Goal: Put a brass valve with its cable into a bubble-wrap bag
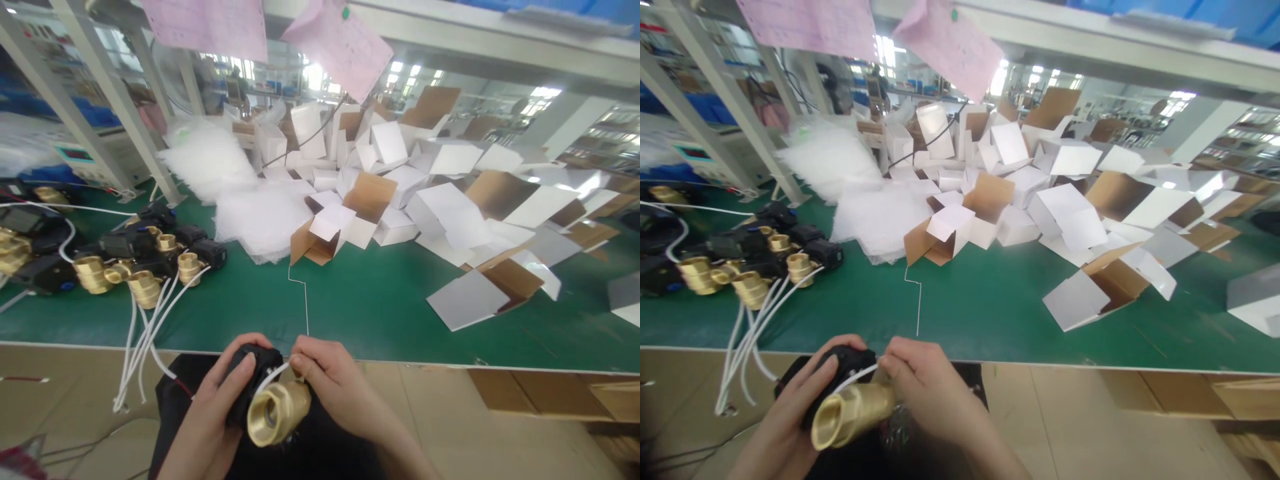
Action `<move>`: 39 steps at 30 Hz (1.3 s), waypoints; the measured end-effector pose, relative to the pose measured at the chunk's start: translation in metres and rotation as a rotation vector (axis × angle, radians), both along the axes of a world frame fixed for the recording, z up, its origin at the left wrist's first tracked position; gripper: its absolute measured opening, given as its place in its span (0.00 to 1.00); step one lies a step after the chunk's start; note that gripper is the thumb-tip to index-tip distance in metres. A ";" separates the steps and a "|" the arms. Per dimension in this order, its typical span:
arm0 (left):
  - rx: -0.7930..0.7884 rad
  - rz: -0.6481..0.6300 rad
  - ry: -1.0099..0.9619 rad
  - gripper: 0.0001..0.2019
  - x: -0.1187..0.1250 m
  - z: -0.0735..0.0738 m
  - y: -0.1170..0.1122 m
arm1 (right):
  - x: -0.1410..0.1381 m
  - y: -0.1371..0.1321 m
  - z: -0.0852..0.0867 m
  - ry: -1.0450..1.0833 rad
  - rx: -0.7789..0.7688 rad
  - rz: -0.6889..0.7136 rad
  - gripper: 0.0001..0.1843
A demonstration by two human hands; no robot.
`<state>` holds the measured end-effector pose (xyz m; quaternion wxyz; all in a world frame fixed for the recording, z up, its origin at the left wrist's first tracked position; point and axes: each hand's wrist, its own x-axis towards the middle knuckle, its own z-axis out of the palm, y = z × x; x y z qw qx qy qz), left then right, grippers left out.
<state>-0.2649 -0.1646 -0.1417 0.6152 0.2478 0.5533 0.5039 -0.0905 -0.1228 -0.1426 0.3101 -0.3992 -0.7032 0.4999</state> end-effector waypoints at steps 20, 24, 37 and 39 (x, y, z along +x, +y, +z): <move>0.158 0.311 0.395 0.19 -0.011 -0.010 0.009 | -0.024 -0.037 -0.056 -0.396 0.286 0.170 0.06; 0.290 0.204 0.654 0.12 -0.002 -0.007 0.013 | -0.006 -0.030 -0.009 -0.130 0.387 -0.004 0.14; 0.187 -0.180 0.536 0.20 -0.009 -0.026 0.008 | -0.014 -0.004 -0.017 0.632 -0.504 -0.256 0.20; 0.219 -0.239 0.591 0.20 -0.011 -0.027 0.007 | -0.017 -0.007 -0.018 0.672 -0.513 -0.265 0.21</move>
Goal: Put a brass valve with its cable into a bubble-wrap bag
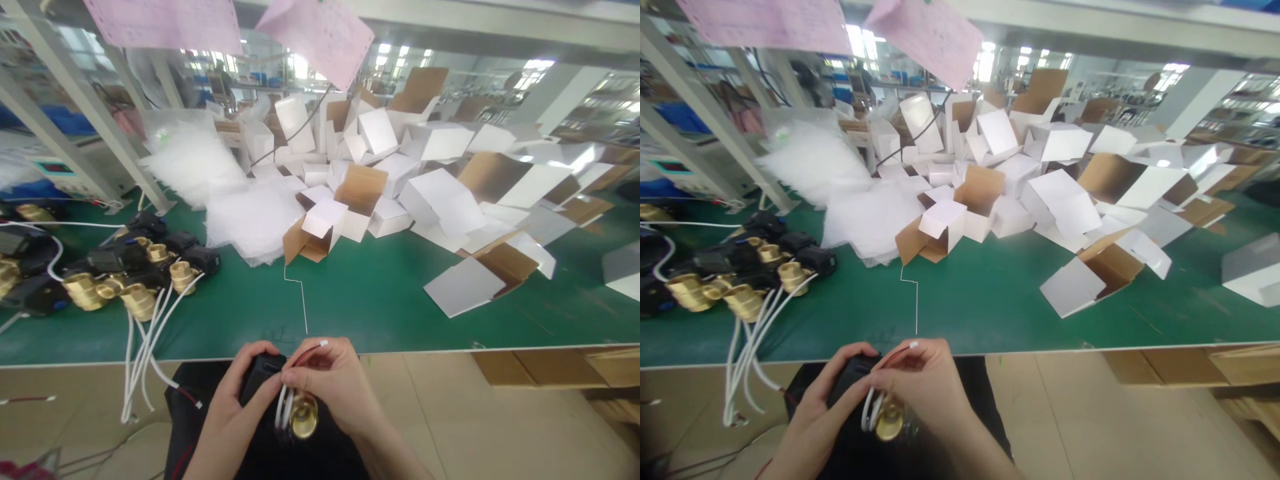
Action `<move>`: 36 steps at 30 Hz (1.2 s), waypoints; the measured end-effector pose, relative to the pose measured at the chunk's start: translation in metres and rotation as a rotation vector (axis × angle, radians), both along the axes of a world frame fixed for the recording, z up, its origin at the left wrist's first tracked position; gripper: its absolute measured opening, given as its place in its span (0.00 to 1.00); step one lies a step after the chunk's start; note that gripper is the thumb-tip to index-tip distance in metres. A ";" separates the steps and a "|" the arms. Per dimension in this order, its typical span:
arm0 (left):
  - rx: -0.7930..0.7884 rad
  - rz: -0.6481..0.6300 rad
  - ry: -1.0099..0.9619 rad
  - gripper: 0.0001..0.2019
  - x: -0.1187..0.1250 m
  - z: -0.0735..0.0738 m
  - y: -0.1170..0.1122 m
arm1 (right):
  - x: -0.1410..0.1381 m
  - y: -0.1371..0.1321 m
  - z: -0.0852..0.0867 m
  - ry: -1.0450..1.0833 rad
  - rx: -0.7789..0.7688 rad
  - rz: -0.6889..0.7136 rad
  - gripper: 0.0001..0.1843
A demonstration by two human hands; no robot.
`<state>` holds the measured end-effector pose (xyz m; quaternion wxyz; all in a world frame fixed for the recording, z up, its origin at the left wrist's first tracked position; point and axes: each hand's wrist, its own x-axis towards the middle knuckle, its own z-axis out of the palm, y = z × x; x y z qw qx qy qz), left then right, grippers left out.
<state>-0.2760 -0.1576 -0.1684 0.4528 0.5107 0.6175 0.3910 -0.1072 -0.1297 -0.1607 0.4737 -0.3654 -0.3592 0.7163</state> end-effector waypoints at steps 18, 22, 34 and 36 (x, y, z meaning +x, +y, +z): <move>-0.022 0.028 -0.083 0.23 0.006 -0.012 -0.013 | -0.003 -0.015 0.006 0.062 -0.041 -0.029 0.34; -0.018 0.015 -0.077 0.24 0.004 -0.013 -0.014 | -0.003 -0.016 0.007 0.076 -0.053 -0.024 0.35; 0.032 -0.005 -0.036 0.23 0.004 -0.012 -0.012 | -0.001 -0.017 0.004 0.069 -0.047 -0.030 0.34; 0.040 -0.030 -0.026 0.23 0.004 -0.012 -0.012 | -0.001 -0.016 0.005 0.068 -0.038 -0.034 0.33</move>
